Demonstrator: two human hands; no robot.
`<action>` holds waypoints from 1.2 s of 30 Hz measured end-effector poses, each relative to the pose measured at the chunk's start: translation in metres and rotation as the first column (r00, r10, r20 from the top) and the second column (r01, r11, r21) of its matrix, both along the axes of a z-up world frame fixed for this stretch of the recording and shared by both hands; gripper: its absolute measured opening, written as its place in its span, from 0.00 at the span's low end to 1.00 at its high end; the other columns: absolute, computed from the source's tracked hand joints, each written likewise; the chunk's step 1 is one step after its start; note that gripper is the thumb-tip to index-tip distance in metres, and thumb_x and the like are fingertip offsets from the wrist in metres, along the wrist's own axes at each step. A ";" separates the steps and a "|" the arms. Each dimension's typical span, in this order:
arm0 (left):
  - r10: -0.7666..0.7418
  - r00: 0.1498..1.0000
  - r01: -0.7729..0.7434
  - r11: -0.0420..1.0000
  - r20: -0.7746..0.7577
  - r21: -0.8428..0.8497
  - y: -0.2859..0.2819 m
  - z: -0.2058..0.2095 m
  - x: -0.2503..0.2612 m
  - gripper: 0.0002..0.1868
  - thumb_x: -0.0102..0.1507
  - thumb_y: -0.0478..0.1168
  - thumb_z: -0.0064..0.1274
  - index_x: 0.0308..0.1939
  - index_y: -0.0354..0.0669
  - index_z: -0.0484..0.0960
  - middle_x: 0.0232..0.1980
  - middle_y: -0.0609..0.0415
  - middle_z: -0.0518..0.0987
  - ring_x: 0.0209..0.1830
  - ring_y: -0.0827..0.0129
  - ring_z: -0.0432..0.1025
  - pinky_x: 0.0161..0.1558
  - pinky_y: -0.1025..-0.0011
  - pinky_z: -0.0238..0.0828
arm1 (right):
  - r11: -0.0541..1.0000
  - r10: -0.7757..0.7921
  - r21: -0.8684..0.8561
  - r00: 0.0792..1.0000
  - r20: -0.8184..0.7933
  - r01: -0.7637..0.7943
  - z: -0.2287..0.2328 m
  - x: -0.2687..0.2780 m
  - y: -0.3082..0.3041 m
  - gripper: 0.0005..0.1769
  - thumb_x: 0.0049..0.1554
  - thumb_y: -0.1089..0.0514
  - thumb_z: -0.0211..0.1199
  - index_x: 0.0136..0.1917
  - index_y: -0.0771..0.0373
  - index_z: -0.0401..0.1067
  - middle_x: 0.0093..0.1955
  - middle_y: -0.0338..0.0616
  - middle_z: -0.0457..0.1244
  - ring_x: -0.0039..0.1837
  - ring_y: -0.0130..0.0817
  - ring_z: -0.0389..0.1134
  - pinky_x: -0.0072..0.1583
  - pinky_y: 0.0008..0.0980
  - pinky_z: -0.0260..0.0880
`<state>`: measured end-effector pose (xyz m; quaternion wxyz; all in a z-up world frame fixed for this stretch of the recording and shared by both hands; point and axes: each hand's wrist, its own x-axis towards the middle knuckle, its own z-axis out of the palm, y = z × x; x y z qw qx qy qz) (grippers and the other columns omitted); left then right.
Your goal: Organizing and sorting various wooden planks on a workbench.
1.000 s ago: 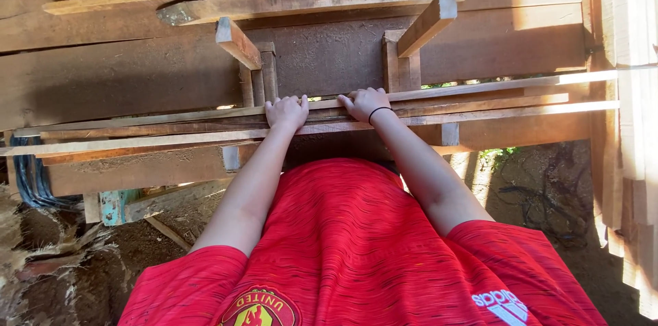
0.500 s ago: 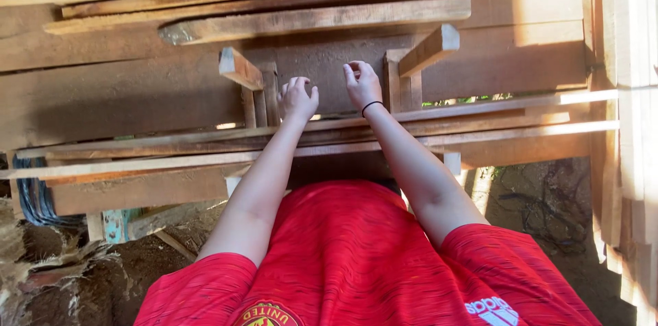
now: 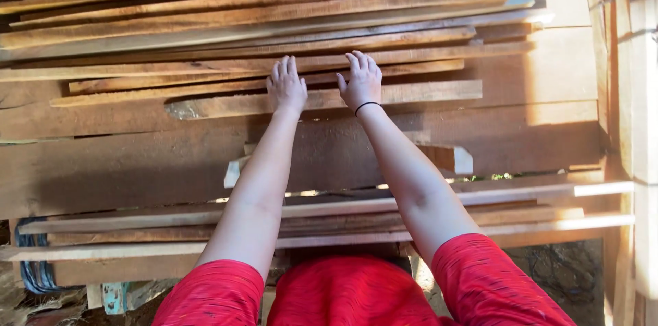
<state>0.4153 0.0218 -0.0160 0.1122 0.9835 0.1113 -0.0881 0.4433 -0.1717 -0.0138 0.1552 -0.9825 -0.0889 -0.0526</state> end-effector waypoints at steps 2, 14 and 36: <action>-0.009 0.998 0.013 0.998 -0.070 0.059 0.017 -0.023 0.025 0.33 0.68 0.45 0.56 0.75 0.50 0.63 0.74 0.55 0.65 0.78 0.57 0.55 0.72 0.51 0.52 | 0.996 0.060 -0.066 0.997 -0.054 -0.063 -0.016 0.026 0.001 0.32 0.53 0.41 0.70 0.68 0.47 0.66 0.67 0.34 0.59 0.74 0.40 0.56 0.72 0.46 0.57; -0.346 0.937 0.348 0.925 -0.038 0.152 0.055 -0.066 0.044 0.19 0.65 0.42 0.59 0.59 0.46 0.77 0.56 0.51 0.81 0.57 0.49 0.76 0.68 0.39 0.49 | 0.885 0.295 -0.310 0.933 -0.207 -0.348 -0.023 0.053 -0.018 0.25 0.51 0.39 0.70 0.56 0.50 0.71 0.57 0.36 0.64 0.59 0.41 0.67 0.61 0.48 0.61; -0.548 0.834 0.544 0.836 -0.059 -0.072 -0.011 0.217 -0.169 0.23 0.56 0.60 0.65 0.47 0.54 0.81 0.42 0.48 0.85 0.47 0.47 0.81 0.48 0.51 0.76 | 0.900 0.389 0.037 0.759 -0.522 -0.435 0.282 -0.189 -0.111 0.31 0.60 0.26 0.56 0.49 0.55 0.78 0.44 0.50 0.72 0.56 0.54 0.73 0.59 0.51 0.70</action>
